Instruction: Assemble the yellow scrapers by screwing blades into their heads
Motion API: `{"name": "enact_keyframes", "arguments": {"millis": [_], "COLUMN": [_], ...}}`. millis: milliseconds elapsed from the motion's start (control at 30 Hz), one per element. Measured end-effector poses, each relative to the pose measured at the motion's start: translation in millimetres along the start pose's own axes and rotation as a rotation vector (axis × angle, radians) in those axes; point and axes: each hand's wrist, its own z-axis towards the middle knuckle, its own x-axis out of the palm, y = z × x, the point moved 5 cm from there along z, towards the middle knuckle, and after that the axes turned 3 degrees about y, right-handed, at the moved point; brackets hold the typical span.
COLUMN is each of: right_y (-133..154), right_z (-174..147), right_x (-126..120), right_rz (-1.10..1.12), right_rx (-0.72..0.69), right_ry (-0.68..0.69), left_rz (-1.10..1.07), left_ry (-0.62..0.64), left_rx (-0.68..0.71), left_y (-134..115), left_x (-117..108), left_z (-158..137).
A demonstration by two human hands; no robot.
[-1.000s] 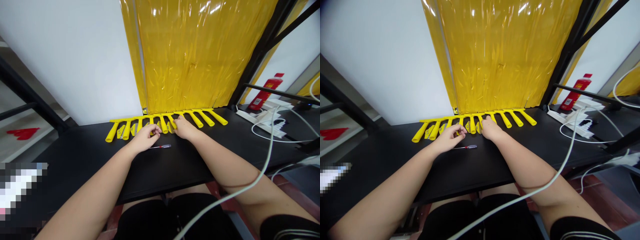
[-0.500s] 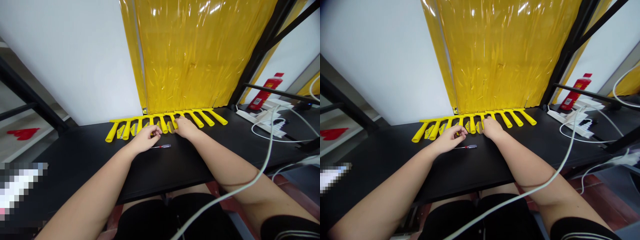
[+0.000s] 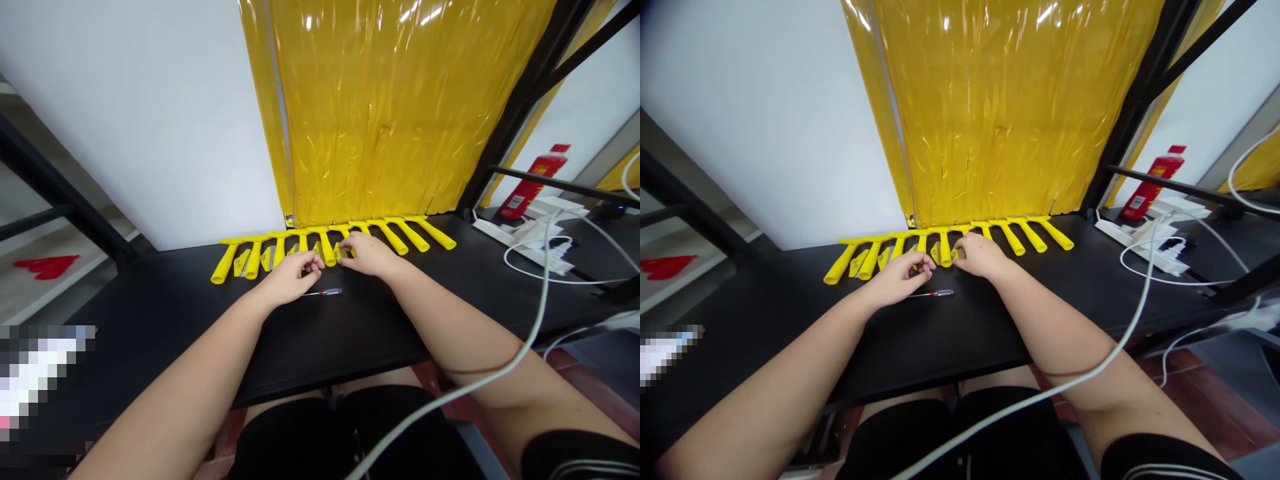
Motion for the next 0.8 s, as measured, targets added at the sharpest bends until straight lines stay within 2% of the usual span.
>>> {"name": "enact_keyframes", "arguments": {"millis": [200,433,633,800], "right_y": [12,25,33,33], "right_z": [0,-14,-23,-29], "right_x": [11,1,0,1], "right_rz": [-0.104,-0.156,-0.110,0.044], "right_rx": [0.034,0.079,-0.032,-0.109], "right_ry": [0.133,0.268,0.352,0.466], "left_rz": [0.068,0.107,0.106,0.067], "left_ry": [0.002,0.013,0.022,0.067], "left_rx": [0.016,0.025,0.017,-0.022], "left_y": [-4,-4,-1,5], "left_x": [-1,-1,-1,2], "left_z": [0,0,-1,-2]}}
